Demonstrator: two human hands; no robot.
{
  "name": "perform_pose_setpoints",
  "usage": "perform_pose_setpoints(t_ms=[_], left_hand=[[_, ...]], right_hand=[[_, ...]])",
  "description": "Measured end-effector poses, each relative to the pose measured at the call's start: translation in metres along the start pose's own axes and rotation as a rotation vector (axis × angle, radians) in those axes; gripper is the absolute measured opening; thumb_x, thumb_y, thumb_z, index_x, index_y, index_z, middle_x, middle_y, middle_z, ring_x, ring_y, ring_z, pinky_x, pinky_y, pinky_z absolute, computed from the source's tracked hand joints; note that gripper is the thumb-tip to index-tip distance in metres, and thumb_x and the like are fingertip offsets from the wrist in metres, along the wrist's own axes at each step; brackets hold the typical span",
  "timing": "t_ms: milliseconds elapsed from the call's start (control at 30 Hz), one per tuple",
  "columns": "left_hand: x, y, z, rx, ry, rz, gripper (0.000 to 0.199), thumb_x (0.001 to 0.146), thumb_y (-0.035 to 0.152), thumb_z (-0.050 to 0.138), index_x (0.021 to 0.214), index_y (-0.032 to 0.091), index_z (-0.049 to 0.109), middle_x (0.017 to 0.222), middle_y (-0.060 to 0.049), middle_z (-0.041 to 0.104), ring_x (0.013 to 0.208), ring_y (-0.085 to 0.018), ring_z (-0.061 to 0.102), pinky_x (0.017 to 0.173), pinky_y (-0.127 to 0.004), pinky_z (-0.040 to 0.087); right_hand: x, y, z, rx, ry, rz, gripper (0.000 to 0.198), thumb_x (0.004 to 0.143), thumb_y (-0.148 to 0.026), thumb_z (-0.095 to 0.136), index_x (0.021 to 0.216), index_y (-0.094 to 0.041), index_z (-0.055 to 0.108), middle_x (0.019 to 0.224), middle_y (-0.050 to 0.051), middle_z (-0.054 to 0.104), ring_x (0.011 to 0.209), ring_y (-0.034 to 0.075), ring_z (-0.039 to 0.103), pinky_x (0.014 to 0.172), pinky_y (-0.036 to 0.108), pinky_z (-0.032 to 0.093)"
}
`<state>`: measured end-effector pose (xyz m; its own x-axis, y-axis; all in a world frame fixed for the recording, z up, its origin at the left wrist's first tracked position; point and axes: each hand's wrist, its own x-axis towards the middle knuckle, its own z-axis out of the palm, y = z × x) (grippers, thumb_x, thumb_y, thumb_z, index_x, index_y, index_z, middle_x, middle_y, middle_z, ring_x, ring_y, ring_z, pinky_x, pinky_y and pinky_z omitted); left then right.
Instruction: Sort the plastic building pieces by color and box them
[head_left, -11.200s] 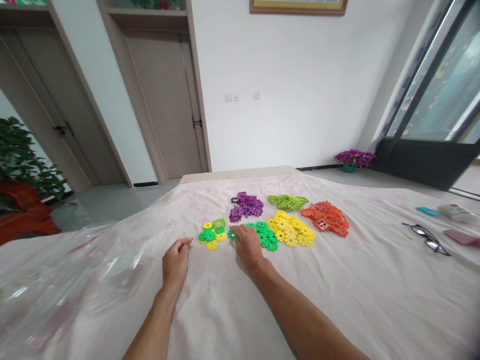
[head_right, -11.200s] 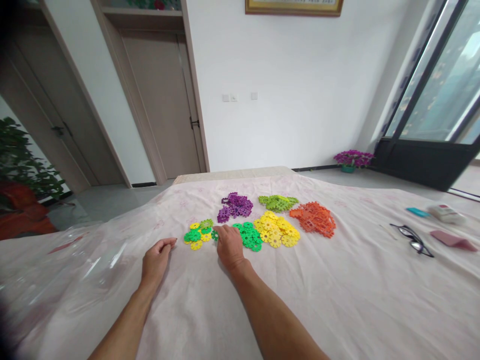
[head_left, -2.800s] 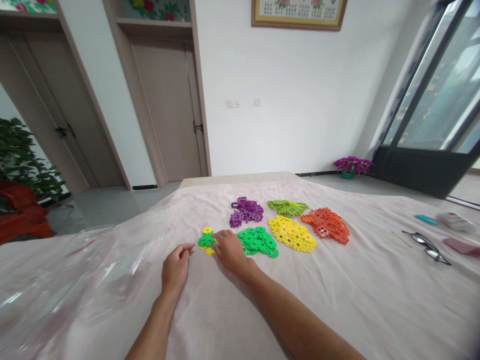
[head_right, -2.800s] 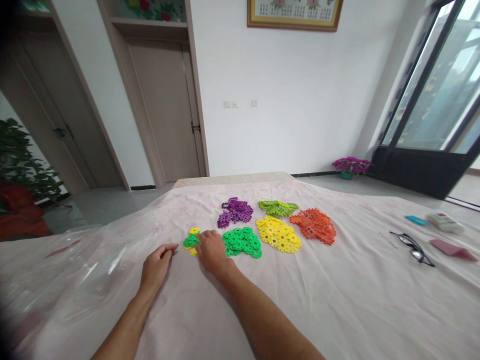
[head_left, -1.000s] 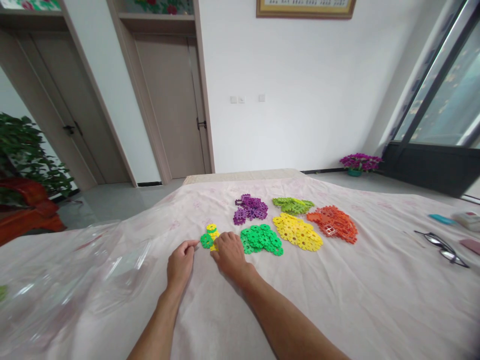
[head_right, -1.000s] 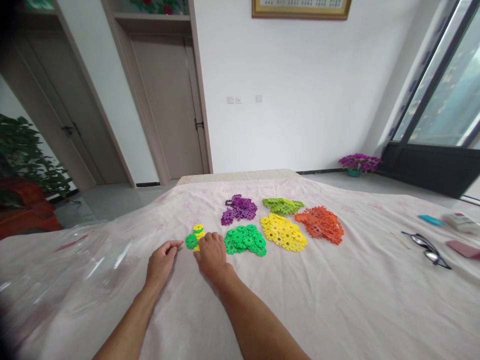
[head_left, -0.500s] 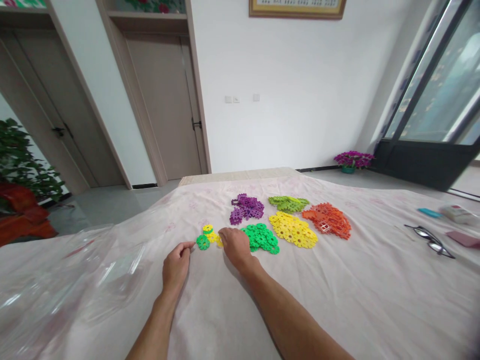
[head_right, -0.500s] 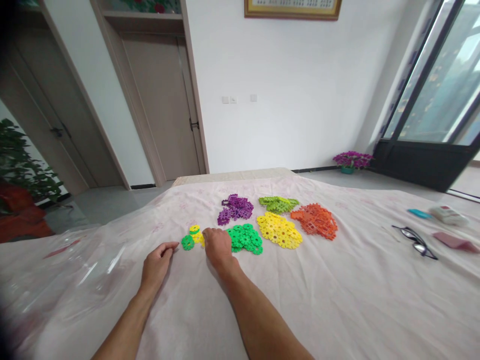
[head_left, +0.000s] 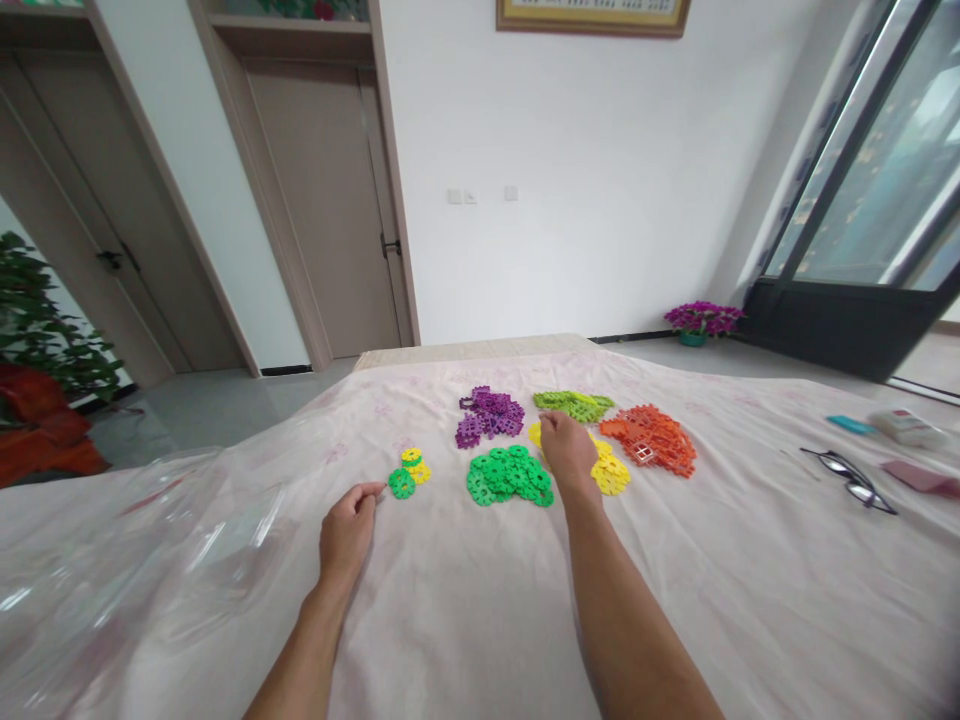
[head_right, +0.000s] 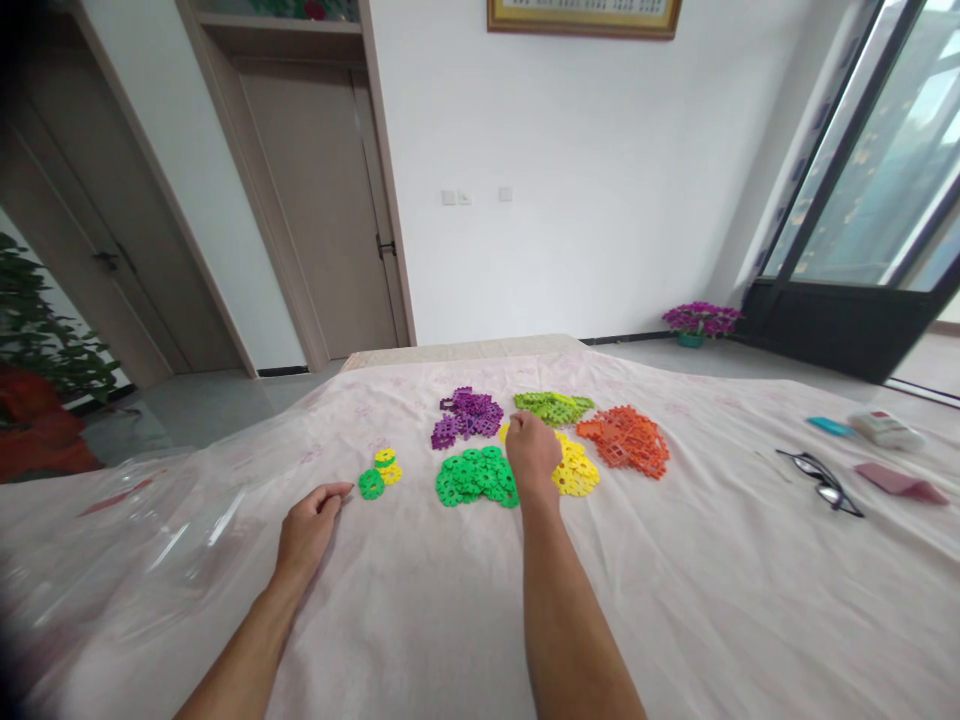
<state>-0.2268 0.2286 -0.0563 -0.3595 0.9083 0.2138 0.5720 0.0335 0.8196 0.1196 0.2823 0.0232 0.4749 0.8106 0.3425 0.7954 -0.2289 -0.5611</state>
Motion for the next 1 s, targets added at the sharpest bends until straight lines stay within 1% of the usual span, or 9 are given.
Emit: perform_pose_setpoints(t_ms=[100, 167, 267, 367, 500, 667, 733, 867, 1000], left_hand=[[0.0, -0.001, 0.001, -0.005, -0.003, 0.0, 0.03, 0.082, 0.033, 0.051, 0.099, 0.026, 0.075, 0.104, -0.002, 0.077, 0.096, -0.022, 0.069, 0.088, -0.03, 0.049], [0.001, -0.001, 0.001, -0.009, -0.007, -0.001, 0.03, 0.082, 0.032, 0.051, 0.1, 0.026, 0.075, 0.105, -0.003, 0.077, 0.097, -0.022, 0.069, 0.089, -0.031, 0.049], [0.001, -0.001, 0.001, -0.022, -0.002, 0.004, 0.031, 0.082, 0.031, 0.05, 0.1, 0.025, 0.075, 0.105, -0.003, 0.077, 0.099, -0.022, 0.069, 0.092, -0.031, 0.049], [0.001, -0.001, 0.001, -0.039, 0.004, 0.011, 0.031, 0.082, 0.03, 0.05, 0.099, 0.024, 0.075, 0.106, -0.004, 0.077, 0.1, -0.022, 0.069, 0.092, -0.031, 0.049], [0.001, -0.001, 0.001, -0.06, 0.02, 0.028, 0.031, 0.081, 0.03, 0.05, 0.099, 0.024, 0.074, 0.106, -0.003, 0.077, 0.099, -0.021, 0.069, 0.092, -0.031, 0.05], [0.004, -0.006, 0.003, -0.079, 0.016, 0.041, 0.031, 0.082, 0.031, 0.049, 0.098, 0.023, 0.074, 0.106, -0.004, 0.077, 0.099, -0.02, 0.07, 0.092, -0.03, 0.05], [0.005, -0.008, 0.004, -0.084, 0.013, 0.041, 0.031, 0.082, 0.031, 0.049, 0.099, 0.023, 0.073, 0.106, -0.004, 0.077, 0.099, -0.02, 0.07, 0.092, -0.03, 0.05], [0.005, -0.008, 0.004, -0.081, 0.011, 0.035, 0.03, 0.082, 0.031, 0.05, 0.098, 0.023, 0.074, 0.104, -0.004, 0.077, 0.097, -0.021, 0.07, 0.092, -0.031, 0.05], [0.004, -0.006, 0.002, -0.087, 0.017, 0.043, 0.03, 0.082, 0.031, 0.05, 0.097, 0.024, 0.074, 0.105, -0.004, 0.077, 0.099, -0.021, 0.07, 0.093, -0.031, 0.05]], right_hand=[[0.004, 0.004, -0.001, -0.011, 0.108, -0.006, 0.033, 0.094, -0.028, 0.046, 0.112, -0.024, 0.074, 0.117, 0.011, 0.069, 0.109, 0.027, 0.059, 0.09, 0.038, 0.042], [0.001, -0.005, 0.005, 0.06, 0.121, -0.088, 0.033, 0.094, -0.023, 0.046, 0.113, -0.022, 0.073, 0.117, 0.01, 0.069, 0.111, 0.025, 0.057, 0.095, 0.037, 0.041], [-0.018, -0.033, 0.024, 0.174, 0.022, -0.305, 0.033, 0.094, -0.018, 0.044, 0.111, -0.02, 0.072, 0.113, 0.008, 0.07, 0.108, 0.022, 0.058, 0.097, 0.033, 0.041], [-0.053, -0.063, 0.049, 0.203, -0.131, -0.538, 0.031, 0.094, -0.016, 0.046, 0.113, -0.02, 0.071, 0.114, 0.008, 0.069, 0.11, 0.022, 0.057, 0.099, 0.032, 0.041], [-0.104, -0.084, 0.079, 0.159, -0.316, -0.79, 0.038, 0.095, -0.02, 0.051, 0.131, -0.021, 0.06, 0.132, 0.007, 0.063, 0.122, 0.023, 0.051, 0.104, 0.035, 0.04], [-0.133, -0.092, 0.097, 0.071, -0.365, -0.935, 0.053, 0.097, -0.038, 0.052, 0.146, -0.021, 0.043, 0.155, 0.008, 0.04, 0.146, 0.028, 0.024, 0.119, 0.046, 0.023], [-0.134, -0.095, 0.098, 0.063, -0.376, -0.98, 0.051, 0.098, -0.042, 0.05, 0.144, -0.022, 0.045, 0.155, 0.008, 0.041, 0.148, 0.028, 0.021, 0.12, 0.049, 0.019], [-0.133, -0.1, 0.09, 0.066, -0.402, -1.016, 0.032, 0.098, -0.037, 0.051, 0.126, -0.025, 0.06, 0.136, 0.005, 0.06, 0.14, 0.026, 0.033, 0.118, 0.047, 0.02], [-0.134, -0.101, 0.083, 0.071, -0.418, -1.052, 0.019, 0.094, -0.032, 0.057, 0.107, -0.022, 0.067, 0.11, 0.006, 0.068, 0.117, 0.023, 0.051, 0.109, 0.039, 0.031]])
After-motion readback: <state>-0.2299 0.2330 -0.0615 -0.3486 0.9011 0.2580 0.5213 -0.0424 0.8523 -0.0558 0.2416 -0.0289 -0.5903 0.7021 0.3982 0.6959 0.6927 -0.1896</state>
